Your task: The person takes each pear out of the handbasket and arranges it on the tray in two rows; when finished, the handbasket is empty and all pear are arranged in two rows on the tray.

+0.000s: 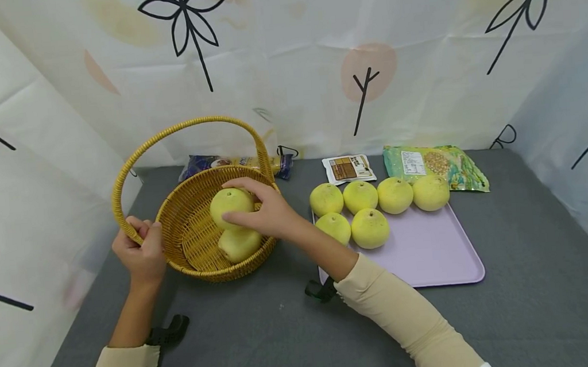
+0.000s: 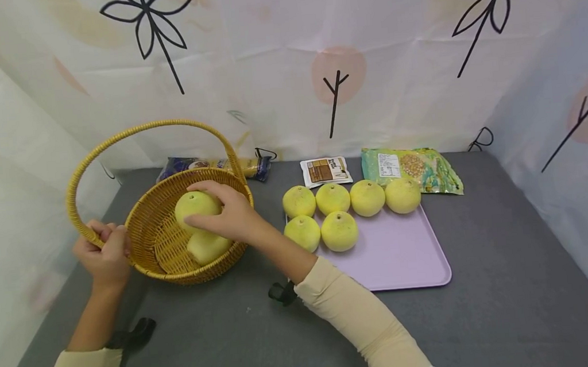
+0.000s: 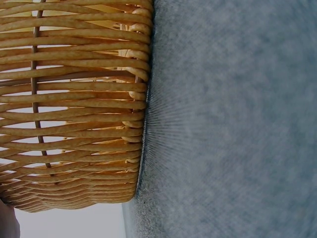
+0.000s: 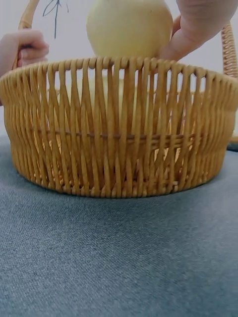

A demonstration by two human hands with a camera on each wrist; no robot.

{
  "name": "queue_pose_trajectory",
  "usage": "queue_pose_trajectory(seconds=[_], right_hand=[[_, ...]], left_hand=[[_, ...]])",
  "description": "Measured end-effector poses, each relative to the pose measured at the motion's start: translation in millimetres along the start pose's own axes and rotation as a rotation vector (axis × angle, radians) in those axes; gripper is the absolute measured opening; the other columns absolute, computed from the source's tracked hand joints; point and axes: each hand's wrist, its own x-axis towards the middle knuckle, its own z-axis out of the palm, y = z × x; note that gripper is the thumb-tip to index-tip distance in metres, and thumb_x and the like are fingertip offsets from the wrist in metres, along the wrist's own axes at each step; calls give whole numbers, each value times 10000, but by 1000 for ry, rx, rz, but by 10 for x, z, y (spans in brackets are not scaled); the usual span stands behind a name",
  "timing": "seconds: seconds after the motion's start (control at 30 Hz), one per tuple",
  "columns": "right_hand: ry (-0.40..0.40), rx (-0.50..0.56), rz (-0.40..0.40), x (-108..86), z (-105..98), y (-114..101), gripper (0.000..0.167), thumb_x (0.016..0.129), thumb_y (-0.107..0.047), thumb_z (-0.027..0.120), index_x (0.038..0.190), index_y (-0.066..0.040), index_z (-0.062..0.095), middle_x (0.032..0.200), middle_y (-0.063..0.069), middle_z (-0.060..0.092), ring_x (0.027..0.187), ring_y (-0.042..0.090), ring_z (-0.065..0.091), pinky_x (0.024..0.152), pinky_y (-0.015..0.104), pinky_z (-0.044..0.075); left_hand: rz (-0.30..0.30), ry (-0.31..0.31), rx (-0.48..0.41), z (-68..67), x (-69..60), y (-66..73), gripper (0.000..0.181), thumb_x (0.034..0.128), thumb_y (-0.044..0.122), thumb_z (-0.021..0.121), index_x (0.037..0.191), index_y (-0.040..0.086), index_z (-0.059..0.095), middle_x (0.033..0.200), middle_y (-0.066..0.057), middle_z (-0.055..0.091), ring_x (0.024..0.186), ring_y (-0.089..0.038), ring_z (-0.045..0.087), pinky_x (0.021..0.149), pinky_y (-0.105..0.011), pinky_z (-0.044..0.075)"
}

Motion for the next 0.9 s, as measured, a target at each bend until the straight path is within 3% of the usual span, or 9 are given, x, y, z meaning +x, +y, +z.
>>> queue_pose_trajectory(seconds=[0.6,0.9], right_hand=[[49,58,-84,-403,-321,-21,495,918,-159,724,1387,-190,569,1364,-24,540,1134,215,575,819,387,556],[95,33,-76,-617,-512,-72,640,869,-118,769,1434,-157,470,1344,40,541,1133,232,562,859,415,539]], left_hand=[[6,5,-2,-11,-4,-11,350,800,-184,478,619,-49,212,461,3,231,380,-38,187,382,-195,142],[3,1,-16,-13,-11,-21,356,804,-180,494,620,-45,220,463,-4,249,375,-48,206,379,-196,158]])
